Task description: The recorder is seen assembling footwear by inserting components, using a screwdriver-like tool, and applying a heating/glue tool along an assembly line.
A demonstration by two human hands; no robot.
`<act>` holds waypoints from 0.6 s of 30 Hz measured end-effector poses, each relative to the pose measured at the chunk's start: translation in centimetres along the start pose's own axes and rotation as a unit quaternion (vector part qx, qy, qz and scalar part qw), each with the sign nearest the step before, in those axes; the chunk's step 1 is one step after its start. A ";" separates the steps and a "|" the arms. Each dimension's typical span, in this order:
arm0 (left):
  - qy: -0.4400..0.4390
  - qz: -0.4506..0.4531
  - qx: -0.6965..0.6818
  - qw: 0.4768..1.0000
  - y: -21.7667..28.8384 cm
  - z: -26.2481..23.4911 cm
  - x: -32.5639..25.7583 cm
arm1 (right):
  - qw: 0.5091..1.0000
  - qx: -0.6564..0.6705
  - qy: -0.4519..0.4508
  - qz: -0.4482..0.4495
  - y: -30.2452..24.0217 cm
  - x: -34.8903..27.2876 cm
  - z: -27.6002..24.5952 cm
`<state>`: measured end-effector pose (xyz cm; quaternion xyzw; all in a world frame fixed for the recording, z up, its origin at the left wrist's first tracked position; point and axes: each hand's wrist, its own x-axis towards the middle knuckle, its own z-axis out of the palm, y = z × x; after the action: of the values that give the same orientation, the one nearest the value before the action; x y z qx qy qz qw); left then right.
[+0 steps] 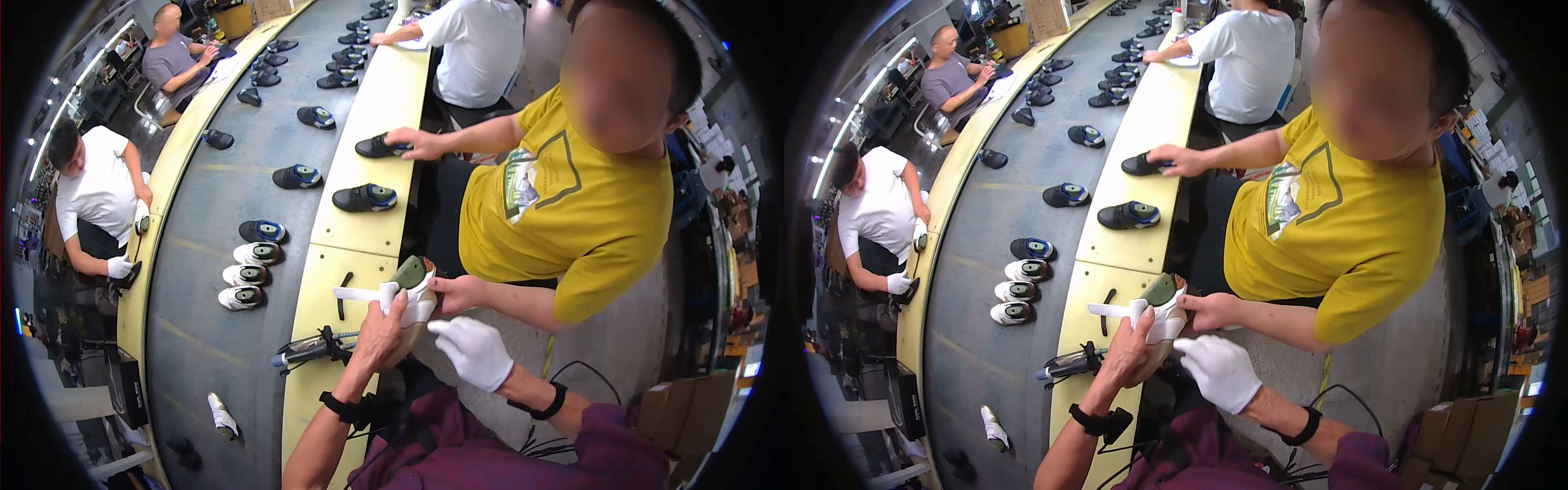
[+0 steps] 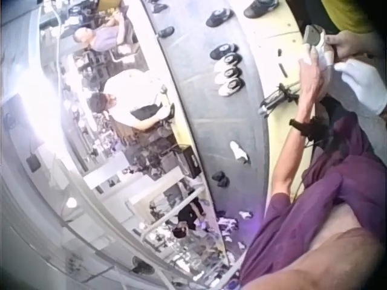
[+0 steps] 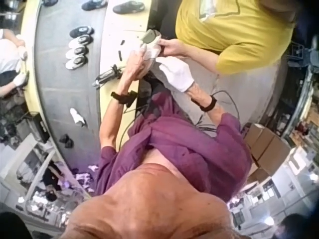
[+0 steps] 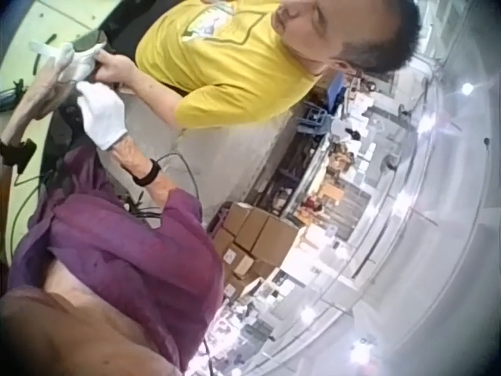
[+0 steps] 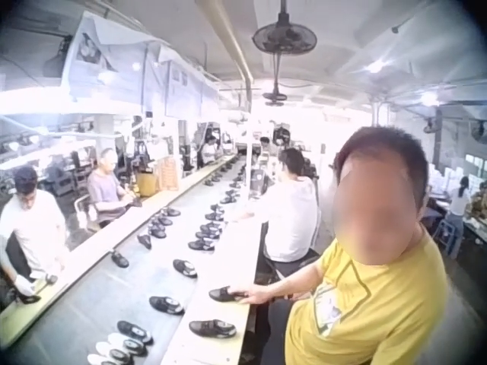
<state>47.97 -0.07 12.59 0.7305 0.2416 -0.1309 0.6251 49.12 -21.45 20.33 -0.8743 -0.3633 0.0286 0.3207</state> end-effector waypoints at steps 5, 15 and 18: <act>-0.013 0.077 0.029 0.997 2.6 -0.8 1.0 | 0.989 0.109 -0.101 0.018 -2.2 -2.4 3.2; 0.094 0.108 -0.040 0.989 -6.8 -5.5 -8.9 | 0.964 0.089 -0.248 0.020 -6.0 -4.4 7.3; 0.129 0.033 -0.036 0.990 -17.3 -6.0 -11.6 | 0.956 0.074 -0.283 0.019 -7.0 -4.2 8.3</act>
<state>28.47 5.32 4.70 0.7257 0.3002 -0.0062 0.6190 39.32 -15.98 17.03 -0.8111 -0.4191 0.3080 0.2676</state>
